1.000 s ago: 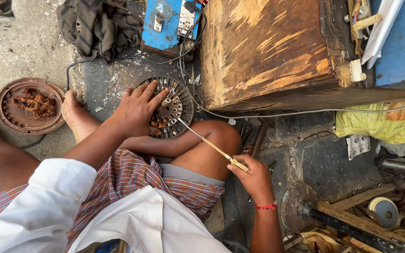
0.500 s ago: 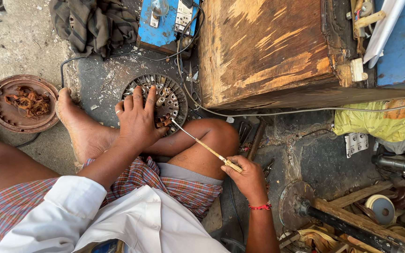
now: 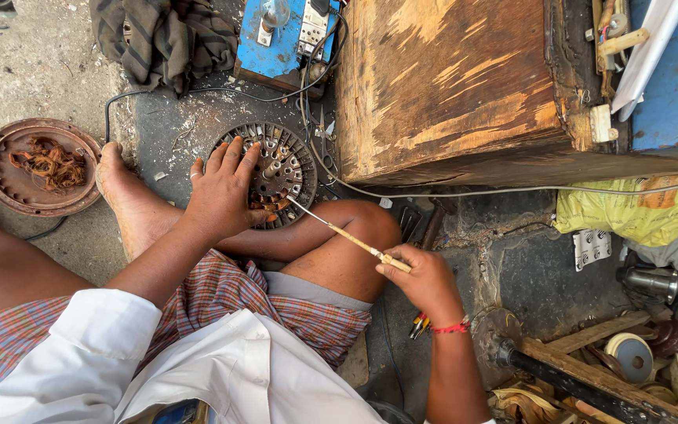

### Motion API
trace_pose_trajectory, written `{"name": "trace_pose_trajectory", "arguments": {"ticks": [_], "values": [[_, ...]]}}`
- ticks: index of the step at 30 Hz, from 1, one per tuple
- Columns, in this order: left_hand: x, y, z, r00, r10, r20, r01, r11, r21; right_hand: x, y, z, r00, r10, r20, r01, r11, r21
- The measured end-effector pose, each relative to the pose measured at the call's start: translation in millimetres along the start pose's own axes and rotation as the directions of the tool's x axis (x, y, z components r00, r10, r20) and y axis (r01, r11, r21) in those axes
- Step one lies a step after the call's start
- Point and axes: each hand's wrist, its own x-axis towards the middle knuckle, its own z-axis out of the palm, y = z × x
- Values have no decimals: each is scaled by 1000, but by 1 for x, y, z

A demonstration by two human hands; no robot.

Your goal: The person sits on the ground and uses a long metal rod to punch copper windings out of an electric motor stator, moving extracted copper pieces onto a plate beside them. They briefly use pliers to pull remaining winding material from the stator slots and continue knocking the windings loose by hand and rod.

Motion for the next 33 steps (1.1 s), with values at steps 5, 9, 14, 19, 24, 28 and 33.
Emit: {"name": "trace_pose_trajectory", "arguments": {"ticks": [5,9,14,19,24,28,33], "values": [[1,-1,2,1000,1,0,-1,1000,-18,11,-14,-30,999,35,14,-34,997,-72],[2,-1,1,1000,-2,-1,2,1000,-29,12,-17,-37,999,32,15,-31,998,-63],[1,0,1,1000,-5,1,5,999,-39,5,-11,-34,1000,-13,17,14,999,-51],[2,1,1,1000,-19,21,20,999,-38,7,-13,-30,998,57,13,-57,998,-26],[3,0,1,1000,-16,16,17,999,-42,14,-22,-28,996,87,38,-85,996,-31],[4,-2,3,1000,-15,20,16,999,-36,16,-24,-31,997,60,46,-60,998,9],[3,-3,3,1000,-5,1,5,998,-58,22,-28,-36,994,76,80,-77,997,8]]}}
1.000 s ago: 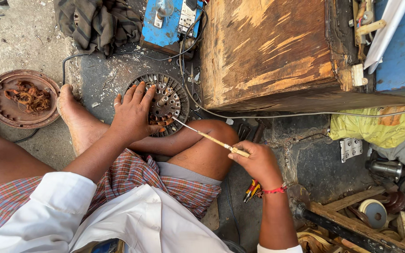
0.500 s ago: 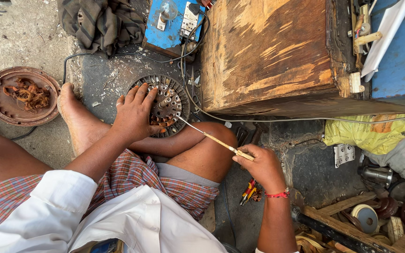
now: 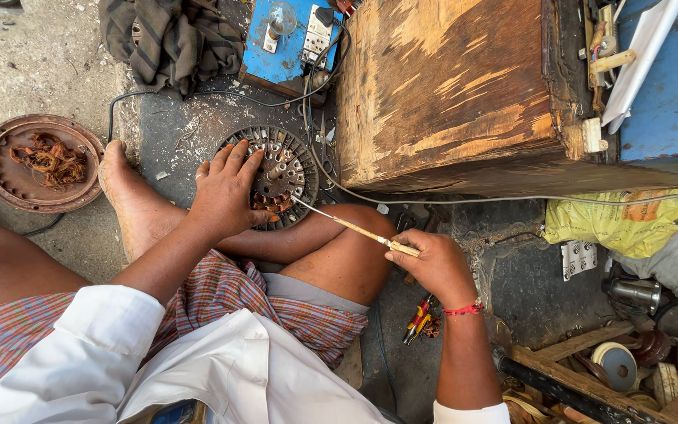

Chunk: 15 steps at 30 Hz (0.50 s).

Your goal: The person sits on the ground and uses a long metal rod to punch copper windings out of an electric motor stator, moving extracted copper pieces onto a plate beside them. They briefly use pliers to pull remaining winding material from the stator slots and continue knocking the windings loose by hand and rod.

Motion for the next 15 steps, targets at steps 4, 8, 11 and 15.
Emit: {"name": "trace_pose_trajectory", "arguments": {"ticks": [4,8,11,15], "values": [[2,4,-5,999,-19,27,18,999,29,4,-4,-4,997,-65,-28,63,996,-69],[-11,14,-11,994,-7,-112,18,995,95,3,1,-7,992,-121,-44,118,991,-64],[-36,25,-8,948,29,-318,-10,998,59,0,12,-6,990,-124,-65,119,990,-77],[-51,43,4,999,-24,-41,21,998,-63,-4,28,2,994,-54,-91,50,998,-37]]}}
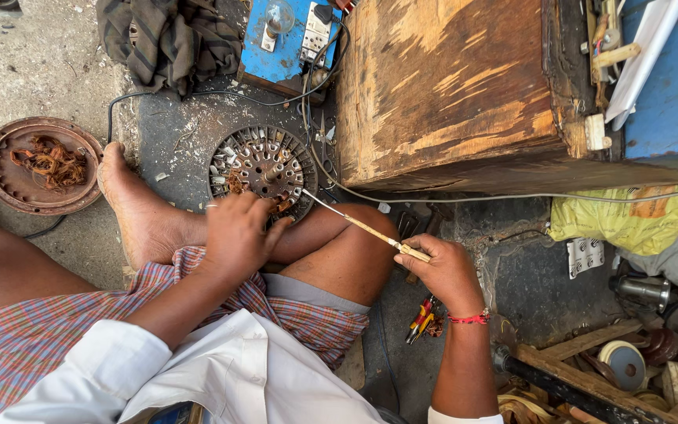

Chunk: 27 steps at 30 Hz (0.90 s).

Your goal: The person sits on the ground and uses a long metal rod to punch copper windings out of an electric motor stator, moving extracted copper pieces onto a plate beside them. They briefly use pliers to pull remaining winding material from the stator slots and continue knocking the windings loose by hand and rod.

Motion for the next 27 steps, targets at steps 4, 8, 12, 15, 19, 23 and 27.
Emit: {"name": "trace_pose_trajectory", "arguments": {"ticks": [4,8,12,15,19,23,27], "values": [[21,12,20,980,53,-192,-71,994,-83,-5,12,11,1000,18,-10,-17,999,47],[38,12,40,992,-3,-124,3,1000,-8,-11,23,16,995,-75,-73,81,993,88],[41,3,59,986,22,-163,-14,999,53,-13,32,21,998,1,-65,8,992,129],[42,-4,64,956,100,-276,-93,995,38,-12,36,25,998,-15,-67,27,984,174],[39,-10,51,927,169,-334,-178,984,2,-12,39,30,997,-9,-82,23,987,162],[28,-15,22,914,95,-394,-180,966,-183,-14,40,34,997,3,-81,15,974,224],[16,-23,-4,927,-131,-352,-45,891,-452,-11,44,41,997,14,-71,3,972,235]]}}
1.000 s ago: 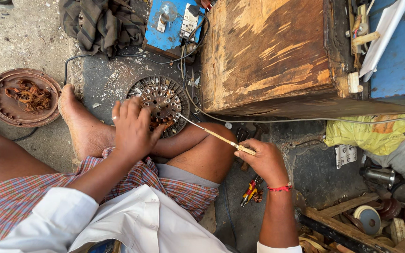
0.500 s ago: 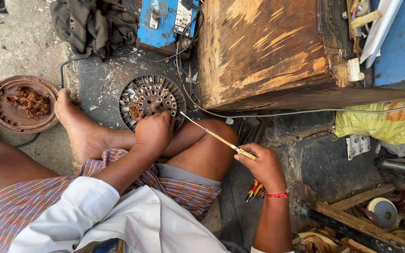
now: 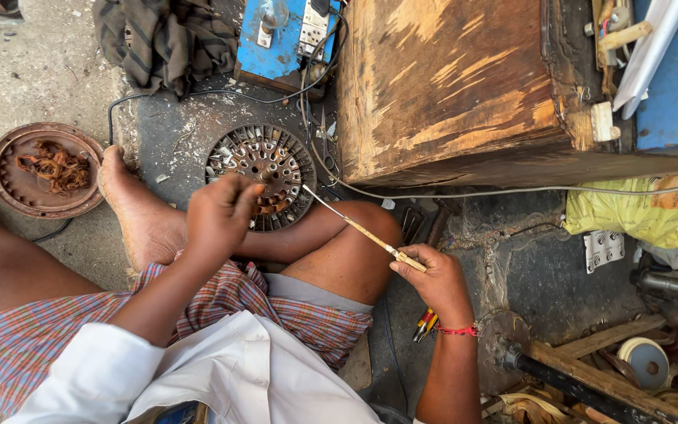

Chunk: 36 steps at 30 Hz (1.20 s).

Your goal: The person sits on the ground and uses a long metal rod to punch copper windings out of an electric motor stator, moving extracted copper pieces onto a plate beside them. They briefly use pliers to pull remaining winding material from the stator slots and continue knocking the windings loose by hand and rod.

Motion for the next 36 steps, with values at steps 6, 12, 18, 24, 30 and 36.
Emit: {"name": "trace_pose_trajectory", "arguments": {"ticks": [6,12,18,24,30,36], "values": [[10,-45,-70,960,-262,-96,193,873,-449,-1,7,3,1000,-9,-8,9,1000,4],[43,-131,-155,765,-483,-426,361,870,-337,7,2,12,994,109,17,-110,994,24],[56,-173,-170,493,-738,-461,636,667,-389,6,12,8,991,135,-2,-135,991,13],[50,-192,-169,434,-798,-418,721,586,-371,7,23,3,984,174,-20,-175,983,-51],[47,-189,-177,505,-777,-376,741,614,-273,9,6,5,980,198,-10,-198,980,-33],[43,-185,-182,511,-738,-442,804,592,-60,10,-11,7,987,158,-5,-158,983,-91]]}}
